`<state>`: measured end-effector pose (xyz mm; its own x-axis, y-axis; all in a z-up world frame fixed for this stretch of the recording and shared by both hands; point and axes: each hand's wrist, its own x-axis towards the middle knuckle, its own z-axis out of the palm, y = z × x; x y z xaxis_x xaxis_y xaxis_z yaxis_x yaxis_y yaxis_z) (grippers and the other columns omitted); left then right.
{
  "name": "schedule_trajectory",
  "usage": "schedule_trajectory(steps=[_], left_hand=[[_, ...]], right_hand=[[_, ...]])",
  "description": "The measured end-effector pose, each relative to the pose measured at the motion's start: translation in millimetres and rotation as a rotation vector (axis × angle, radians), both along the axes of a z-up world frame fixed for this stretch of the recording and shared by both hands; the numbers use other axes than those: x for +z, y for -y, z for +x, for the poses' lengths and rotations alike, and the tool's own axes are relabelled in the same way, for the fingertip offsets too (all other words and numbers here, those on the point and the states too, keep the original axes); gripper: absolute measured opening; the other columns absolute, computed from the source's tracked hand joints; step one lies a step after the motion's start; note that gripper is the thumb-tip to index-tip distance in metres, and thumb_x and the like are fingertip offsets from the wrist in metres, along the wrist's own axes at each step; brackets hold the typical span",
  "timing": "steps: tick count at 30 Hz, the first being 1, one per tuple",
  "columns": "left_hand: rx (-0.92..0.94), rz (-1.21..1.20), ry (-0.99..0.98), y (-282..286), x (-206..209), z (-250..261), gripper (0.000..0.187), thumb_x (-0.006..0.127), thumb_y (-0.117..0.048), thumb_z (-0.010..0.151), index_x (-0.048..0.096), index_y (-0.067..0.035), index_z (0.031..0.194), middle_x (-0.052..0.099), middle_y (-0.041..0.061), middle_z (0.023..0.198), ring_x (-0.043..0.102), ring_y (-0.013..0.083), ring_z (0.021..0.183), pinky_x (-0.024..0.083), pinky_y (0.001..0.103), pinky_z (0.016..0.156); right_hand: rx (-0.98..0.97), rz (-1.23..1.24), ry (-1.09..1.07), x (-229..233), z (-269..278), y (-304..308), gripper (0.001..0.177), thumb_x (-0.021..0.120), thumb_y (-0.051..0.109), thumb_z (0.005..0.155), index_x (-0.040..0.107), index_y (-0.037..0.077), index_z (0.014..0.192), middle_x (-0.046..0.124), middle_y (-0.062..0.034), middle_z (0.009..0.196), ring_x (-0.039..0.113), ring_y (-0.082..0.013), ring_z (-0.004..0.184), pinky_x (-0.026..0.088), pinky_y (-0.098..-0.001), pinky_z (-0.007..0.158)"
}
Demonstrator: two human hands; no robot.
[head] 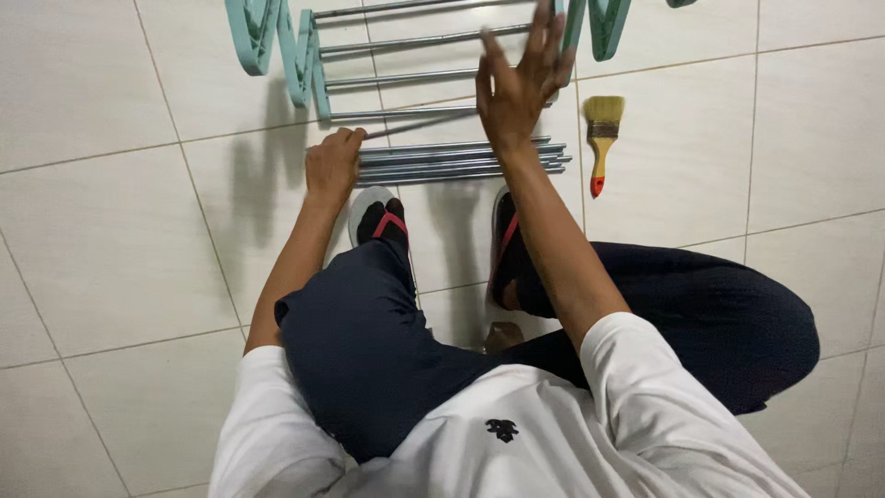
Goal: The person disassembles a light blue plastic and metal dish rack on a tiled floor. They remove multiple metal rods one by one, then brush the plastic frame with a small brush.
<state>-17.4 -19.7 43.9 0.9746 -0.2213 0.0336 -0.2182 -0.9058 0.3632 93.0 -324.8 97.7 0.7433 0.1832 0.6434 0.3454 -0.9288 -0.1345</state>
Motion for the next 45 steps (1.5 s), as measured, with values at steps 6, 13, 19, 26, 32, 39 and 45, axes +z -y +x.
schedule_trajectory(steps=[6,13,19,26,32,39,45], left_hand=[[-0.111,0.102,-0.11,34.6,-34.5,-0.8,0.028,0.064,-0.005,0.09,0.069,-0.013,0.116,0.068,0.01,0.103,0.069,0.03,0.087,0.057,0.046,0.068],[-0.116,0.002,-0.115,54.6,-44.8,-3.8,0.032,0.067,-0.018,0.096,0.068,-0.014,0.129,0.062,0.012,0.124,0.06,0.03,0.119,0.053,0.05,0.092],[-0.101,0.013,-0.273,52.4,-33.1,-11.3,0.088,0.087,-0.048,0.069,0.054,-0.01,0.141,0.053,0.016,0.135,0.046,0.0338,0.13,0.034,0.068,0.104],[-0.101,0.08,-0.322,46.4,-33.4,-14.6,0.082,0.085,-0.044,0.077,0.053,-0.015,0.147,0.054,0.013,0.137,0.047,0.0326,0.132,0.036,0.065,0.111],[-0.117,0.057,-0.271,45.2,-24.7,-15.6,0.093,0.084,-0.053,0.07,0.051,-0.011,0.145,0.052,0.016,0.137,0.045,0.0352,0.132,0.032,0.065,0.109],[-0.115,0.016,-0.233,42.4,-24.8,0.2,0.089,0.08,-0.058,0.079,0.053,-0.006,0.145,0.055,0.016,0.134,0.048,0.0332,0.13,0.035,0.061,0.111],[0.075,-0.21,0.008,38.5,8.3,17.6,0.038,0.078,-0.028,0.094,0.069,-0.01,0.126,0.064,0.011,0.111,0.061,0.0294,0.105,0.047,0.047,0.087]], right_hand=[[0.317,-0.093,-0.67,-73.9,-54.0,0.9,0.014,0.074,0.022,0.094,0.071,0.021,0.109,0.063,-0.0133,0.134,0.057,-0.0337,0.126,0.034,-0.0586,0.111],[0.217,-0.01,-0.954,-98.0,-94.8,8.5,0.037,0.062,0.022,0.103,0.066,0.023,0.139,0.06,-0.0078,0.137,0.058,-0.0285,0.129,0.04,-0.0567,0.116],[0.324,-0.19,-0.883,-92.3,-99.8,10.2,0.092,0.082,0.057,0.07,0.049,0.015,0.145,0.053,-0.018,0.135,0.048,-0.0359,0.128,0.03,-0.0636,0.107],[0.293,-0.268,-1.007,-98.3,-100.1,4.7,0.082,0.082,0.052,0.08,0.048,0.025,0.15,0.053,-0.0109,0.137,0.048,-0.0318,0.134,0.031,-0.0562,0.119],[0.351,-0.205,-0.91,-88.0,-98.3,4.1,0.08,0.081,0.057,0.08,0.052,0.022,0.146,0.053,-0.012,0.131,0.05,-0.0328,0.13,0.031,-0.0583,0.114],[0.296,-0.194,-0.936,-86.8,-88.4,-7.4,0.068,0.077,0.066,0.08,0.062,0.019,0.127,0.057,-0.0105,0.123,0.052,-0.0293,0.123,0.026,-0.0629,0.114],[0.352,-0.146,-0.662,-87.3,-67.9,-15.1,0.053,0.076,0.057,0.087,0.066,0.014,0.116,0.062,-0.009,0.122,0.056,-0.0266,0.119,0.032,-0.0563,0.113]])
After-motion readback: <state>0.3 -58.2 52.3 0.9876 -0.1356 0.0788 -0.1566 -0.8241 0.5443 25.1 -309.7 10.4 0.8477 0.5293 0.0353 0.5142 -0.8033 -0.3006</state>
